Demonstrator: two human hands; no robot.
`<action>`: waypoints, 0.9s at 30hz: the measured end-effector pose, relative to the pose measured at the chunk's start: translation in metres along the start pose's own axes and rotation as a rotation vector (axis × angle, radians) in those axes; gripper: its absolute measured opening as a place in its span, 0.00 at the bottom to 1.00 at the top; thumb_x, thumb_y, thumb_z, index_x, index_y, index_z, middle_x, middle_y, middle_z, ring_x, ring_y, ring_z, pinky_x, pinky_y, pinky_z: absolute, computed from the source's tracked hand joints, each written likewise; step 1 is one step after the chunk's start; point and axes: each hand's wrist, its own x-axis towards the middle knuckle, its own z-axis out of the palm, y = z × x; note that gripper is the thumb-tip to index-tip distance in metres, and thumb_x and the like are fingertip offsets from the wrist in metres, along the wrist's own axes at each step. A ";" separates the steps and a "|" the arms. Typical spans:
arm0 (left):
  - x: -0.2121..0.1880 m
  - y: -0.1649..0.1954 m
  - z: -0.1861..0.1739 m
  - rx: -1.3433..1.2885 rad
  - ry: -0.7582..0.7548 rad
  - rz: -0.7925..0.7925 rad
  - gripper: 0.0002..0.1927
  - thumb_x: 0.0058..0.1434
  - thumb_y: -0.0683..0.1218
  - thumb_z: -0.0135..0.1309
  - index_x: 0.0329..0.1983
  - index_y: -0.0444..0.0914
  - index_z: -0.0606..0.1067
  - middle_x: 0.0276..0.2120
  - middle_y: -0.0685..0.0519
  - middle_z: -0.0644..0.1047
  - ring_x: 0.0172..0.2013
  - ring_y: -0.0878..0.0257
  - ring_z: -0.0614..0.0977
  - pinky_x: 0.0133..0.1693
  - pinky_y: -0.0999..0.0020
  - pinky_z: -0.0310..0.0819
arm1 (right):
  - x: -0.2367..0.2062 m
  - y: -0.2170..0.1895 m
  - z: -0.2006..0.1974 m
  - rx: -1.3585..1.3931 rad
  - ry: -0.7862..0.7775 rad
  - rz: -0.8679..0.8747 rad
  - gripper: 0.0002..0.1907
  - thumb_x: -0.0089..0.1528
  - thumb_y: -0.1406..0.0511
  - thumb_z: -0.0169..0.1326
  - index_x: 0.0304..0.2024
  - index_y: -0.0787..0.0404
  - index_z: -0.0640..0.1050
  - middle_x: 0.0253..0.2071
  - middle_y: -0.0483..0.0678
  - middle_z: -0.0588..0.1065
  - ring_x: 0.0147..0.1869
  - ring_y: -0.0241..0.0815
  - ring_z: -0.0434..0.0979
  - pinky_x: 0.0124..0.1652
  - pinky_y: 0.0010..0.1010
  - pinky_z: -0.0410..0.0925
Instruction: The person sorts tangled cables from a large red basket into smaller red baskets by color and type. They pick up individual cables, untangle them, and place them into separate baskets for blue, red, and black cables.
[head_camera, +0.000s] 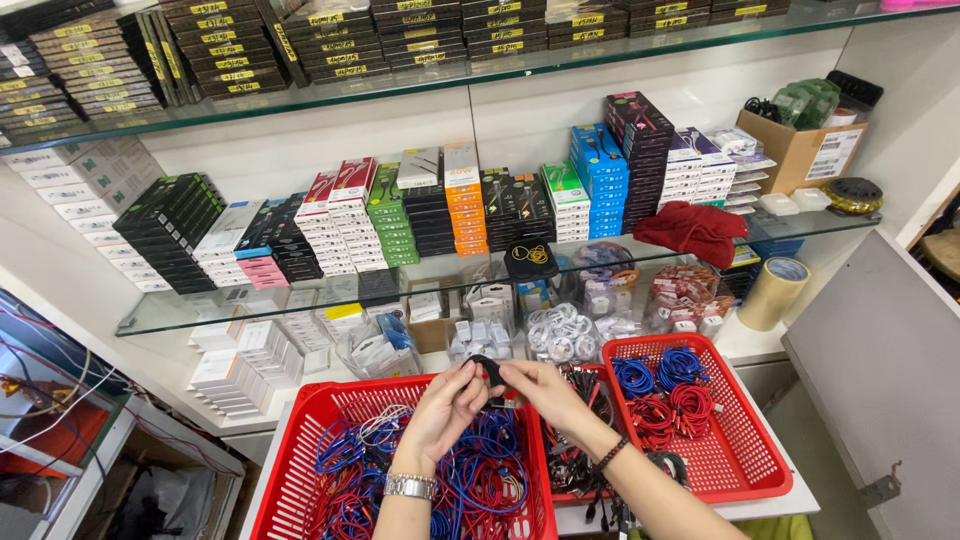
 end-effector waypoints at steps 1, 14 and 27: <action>0.000 -0.004 -0.001 0.052 0.096 -0.043 0.11 0.72 0.47 0.50 0.42 0.32 0.74 0.20 0.61 0.67 0.28 0.68 0.74 0.48 0.64 0.74 | 0.000 0.008 0.003 0.024 -0.014 -0.029 0.16 0.67 0.61 0.51 0.52 0.63 0.82 0.35 0.40 0.81 0.36 0.28 0.75 0.39 0.24 0.71; 0.004 -0.043 0.024 1.512 0.519 0.268 0.11 0.59 0.42 0.61 0.44 0.35 0.84 0.29 0.44 0.83 0.29 0.61 0.82 0.36 0.67 0.75 | -0.031 -0.044 -0.059 -1.039 -0.030 -0.556 0.11 0.59 0.67 0.57 0.44 0.60 0.81 0.39 0.48 0.81 0.44 0.45 0.81 0.45 0.34 0.72; 0.001 -0.080 0.062 0.868 0.347 0.057 0.11 0.62 0.41 0.58 0.46 0.35 0.84 0.33 0.53 0.85 0.28 0.72 0.82 0.30 0.76 0.77 | -0.050 0.067 -0.072 0.642 0.012 0.149 0.14 0.66 0.65 0.52 0.52 0.65 0.78 0.44 0.47 0.81 0.48 0.37 0.82 0.51 0.30 0.74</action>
